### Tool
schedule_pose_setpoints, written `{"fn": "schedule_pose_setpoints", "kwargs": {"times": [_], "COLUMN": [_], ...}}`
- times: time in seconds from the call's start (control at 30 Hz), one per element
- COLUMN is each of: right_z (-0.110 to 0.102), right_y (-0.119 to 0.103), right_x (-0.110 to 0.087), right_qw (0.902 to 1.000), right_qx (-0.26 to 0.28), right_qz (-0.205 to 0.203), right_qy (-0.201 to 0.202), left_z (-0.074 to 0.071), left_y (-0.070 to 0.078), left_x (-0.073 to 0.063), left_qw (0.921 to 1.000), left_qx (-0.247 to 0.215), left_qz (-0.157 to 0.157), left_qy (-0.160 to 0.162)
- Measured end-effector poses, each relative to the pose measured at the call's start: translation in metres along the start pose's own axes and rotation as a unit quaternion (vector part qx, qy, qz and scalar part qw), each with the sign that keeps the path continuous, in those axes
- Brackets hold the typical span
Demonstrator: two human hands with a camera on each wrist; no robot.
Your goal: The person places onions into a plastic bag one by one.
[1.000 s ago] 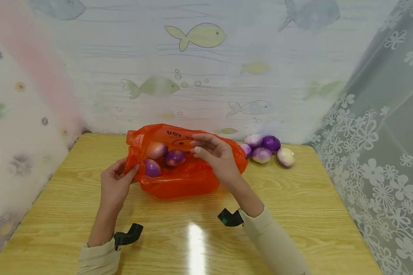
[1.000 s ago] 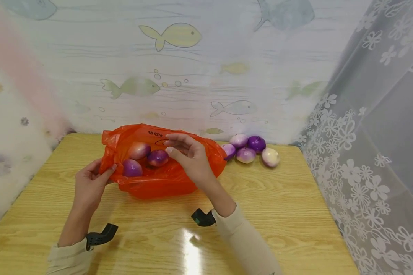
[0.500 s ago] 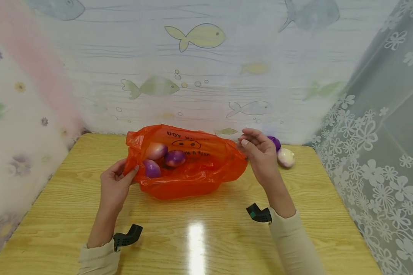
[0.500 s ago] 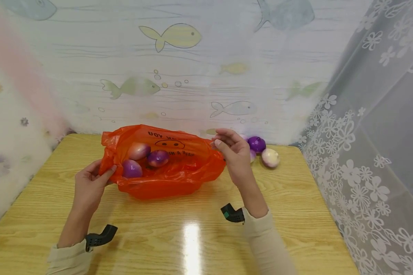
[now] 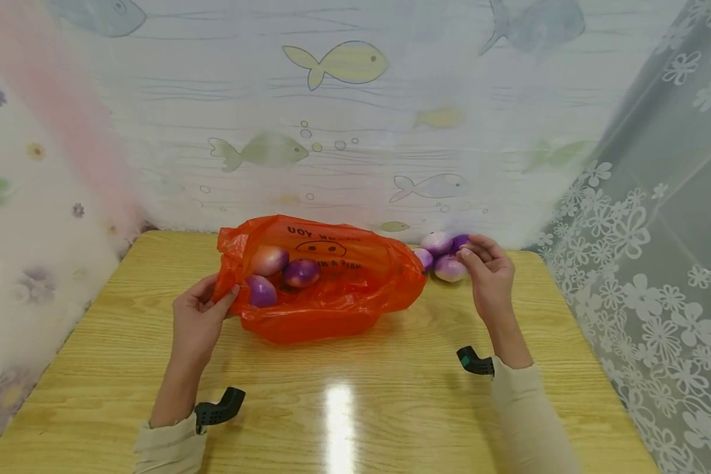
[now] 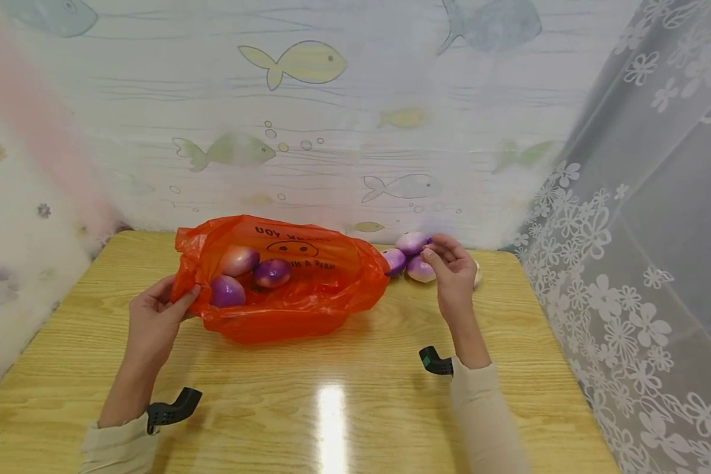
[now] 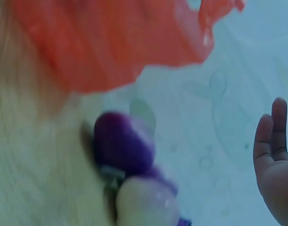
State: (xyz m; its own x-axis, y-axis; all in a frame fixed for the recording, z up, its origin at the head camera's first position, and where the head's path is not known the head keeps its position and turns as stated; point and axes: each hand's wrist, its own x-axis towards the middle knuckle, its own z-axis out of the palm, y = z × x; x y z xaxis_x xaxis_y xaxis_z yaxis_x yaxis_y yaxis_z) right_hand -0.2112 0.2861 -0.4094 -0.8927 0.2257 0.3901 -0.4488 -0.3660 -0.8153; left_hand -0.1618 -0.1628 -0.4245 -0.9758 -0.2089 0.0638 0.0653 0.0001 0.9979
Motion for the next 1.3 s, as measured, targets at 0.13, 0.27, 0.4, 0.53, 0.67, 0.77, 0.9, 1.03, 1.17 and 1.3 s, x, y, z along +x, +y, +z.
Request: {"fn": "schedule_pose_setpoints", "kwargs": {"times": [0.13,0.27,0.4,0.53,0.67,0.77,0.9,1.03,1.17,1.3], "right_z": [-0.024,-0.046,-0.067,-0.089,-0.106,-0.115,-0.124,-0.132,-0.137,-0.14], "right_y": [0.009,0.015,0.019,0.021,0.019,0.018,0.02,0.021,0.021,0.025], "right_x": [0.003,0.006,0.009,0.011,0.009,0.005,0.001,0.0,-0.001,-0.001], "right_qw": [0.9983,0.9934,0.9833,0.96,0.9377,0.9253,0.9066,0.8992,0.9006,0.8999], "right_qx": [-0.042,-0.08,-0.147,-0.251,-0.311,-0.337,-0.38,-0.399,-0.398,-0.399], "right_qz": [-0.016,-0.026,-0.027,-0.003,0.016,0.024,0.041,0.074,0.111,0.133], "right_qy": [0.039,0.078,0.104,0.123,0.155,0.172,0.179,0.164,0.135,0.117], "left_z": [0.0,0.0,0.0,0.0,0.0,0.0,0.001,0.001,0.001,0.001], "left_y": [0.0,0.0,0.0,0.001,0.0,-0.001,-0.002,-0.004,-0.005,-0.006], "left_x": [-0.001,-0.001,-0.001,-0.002,-0.002,-0.001,-0.001,-0.001,-0.001,0.0], "left_qw": [0.9999,0.9999,0.9999,0.9998,0.9999,1.0,1.0,0.9998,0.9999,0.9999], "left_qx": [0.011,0.013,0.017,0.021,0.012,0.005,-0.009,-0.018,-0.015,-0.012], "left_qz": [0.003,0.003,0.0,-0.005,-0.006,-0.002,0.001,0.002,0.003,0.006], "left_qy": [-0.001,0.0,0.001,0.003,0.001,-0.001,-0.001,0.0,0.002,0.003]}}
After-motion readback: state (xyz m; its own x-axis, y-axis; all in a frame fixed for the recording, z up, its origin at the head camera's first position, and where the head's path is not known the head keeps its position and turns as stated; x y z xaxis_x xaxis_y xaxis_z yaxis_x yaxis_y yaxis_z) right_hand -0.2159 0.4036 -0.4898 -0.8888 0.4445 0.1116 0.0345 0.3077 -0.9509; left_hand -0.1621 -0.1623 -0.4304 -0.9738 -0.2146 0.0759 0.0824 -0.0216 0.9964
